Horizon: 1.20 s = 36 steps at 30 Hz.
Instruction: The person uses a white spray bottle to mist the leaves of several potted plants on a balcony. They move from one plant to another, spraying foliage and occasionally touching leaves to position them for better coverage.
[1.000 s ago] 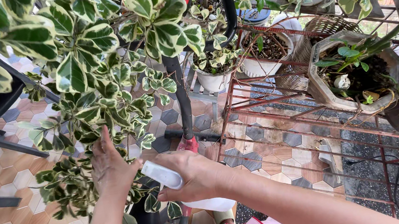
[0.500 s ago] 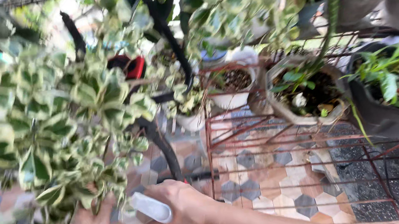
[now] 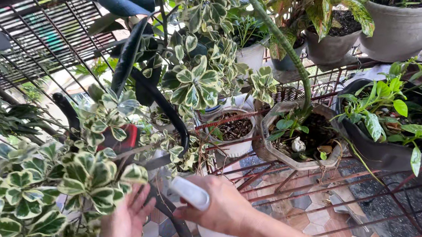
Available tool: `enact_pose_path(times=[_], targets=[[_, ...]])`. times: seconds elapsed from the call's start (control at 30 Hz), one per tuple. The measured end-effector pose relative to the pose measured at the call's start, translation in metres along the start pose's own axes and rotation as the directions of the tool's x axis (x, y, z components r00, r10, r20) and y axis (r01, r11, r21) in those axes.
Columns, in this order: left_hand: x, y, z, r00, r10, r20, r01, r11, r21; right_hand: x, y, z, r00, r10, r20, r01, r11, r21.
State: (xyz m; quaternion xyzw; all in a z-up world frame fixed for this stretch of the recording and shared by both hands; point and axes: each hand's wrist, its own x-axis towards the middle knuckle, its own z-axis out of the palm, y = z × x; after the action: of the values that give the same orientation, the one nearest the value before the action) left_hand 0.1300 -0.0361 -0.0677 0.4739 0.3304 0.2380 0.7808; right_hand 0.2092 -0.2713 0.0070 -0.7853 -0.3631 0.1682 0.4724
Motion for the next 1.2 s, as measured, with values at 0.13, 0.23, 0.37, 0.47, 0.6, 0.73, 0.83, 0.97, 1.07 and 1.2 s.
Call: enact_pose_path(times=[0.13,0.23,0.37,0.47,0.6,0.73,0.83,0.97,1.07,1.2], targets=[[0.024,-0.010,0.019,0.997,0.041,0.068,-0.040,0.999,-0.026,-0.001,0.009,-0.020,0.998,0.063,-0.027,-0.061,0.995,0.074],[0.024,-0.012,0.042,0.994,-0.002,0.111,-0.003,0.999,0.047,0.001,0.015,-0.039,0.995,0.059,-0.079,-0.050,0.992,0.114],[0.013,-0.005,0.076,0.990,-0.035,0.137,0.013,0.987,0.162,0.004,0.026,-0.051,0.986,0.033,-0.161,-0.028,0.999,0.037],[0.012,-0.001,0.095,0.982,-0.039,0.184,0.007,0.985,0.173,0.006,0.031,-0.058,0.983,0.025,-0.184,-0.035,0.998,-0.050],[0.012,-0.002,0.114,0.972,-0.048,0.229,0.010,0.986,0.165,0.003,0.032,-0.065,0.979,0.055,-0.196,-0.060,0.998,-0.019],[0.012,-0.010,0.128,0.964,-0.054,0.261,0.009,0.985,0.171,0.004,0.035,-0.073,0.976,0.049,-0.211,-0.052,0.999,-0.011],[0.020,-0.013,0.138,0.959,-0.047,0.280,0.009,0.991,0.133,0.008,0.033,-0.082,0.976,0.076,-0.203,-0.077,0.997,-0.001],[0.025,-0.018,0.148,0.955,-0.052,0.291,0.015,0.991,0.130,0.007,0.036,-0.093,0.980,0.070,-0.184,-0.060,0.997,0.055],[0.028,-0.020,0.160,0.954,-0.061,0.295,0.023,0.991,0.129,0.008,0.042,-0.098,0.976,0.000,-0.216,0.023,0.994,0.107],[0.030,-0.027,0.175,0.949,-0.083,0.303,0.040,0.989,0.145,0.011,0.049,-0.109,0.979,-0.005,-0.206,0.019,0.998,0.063]])
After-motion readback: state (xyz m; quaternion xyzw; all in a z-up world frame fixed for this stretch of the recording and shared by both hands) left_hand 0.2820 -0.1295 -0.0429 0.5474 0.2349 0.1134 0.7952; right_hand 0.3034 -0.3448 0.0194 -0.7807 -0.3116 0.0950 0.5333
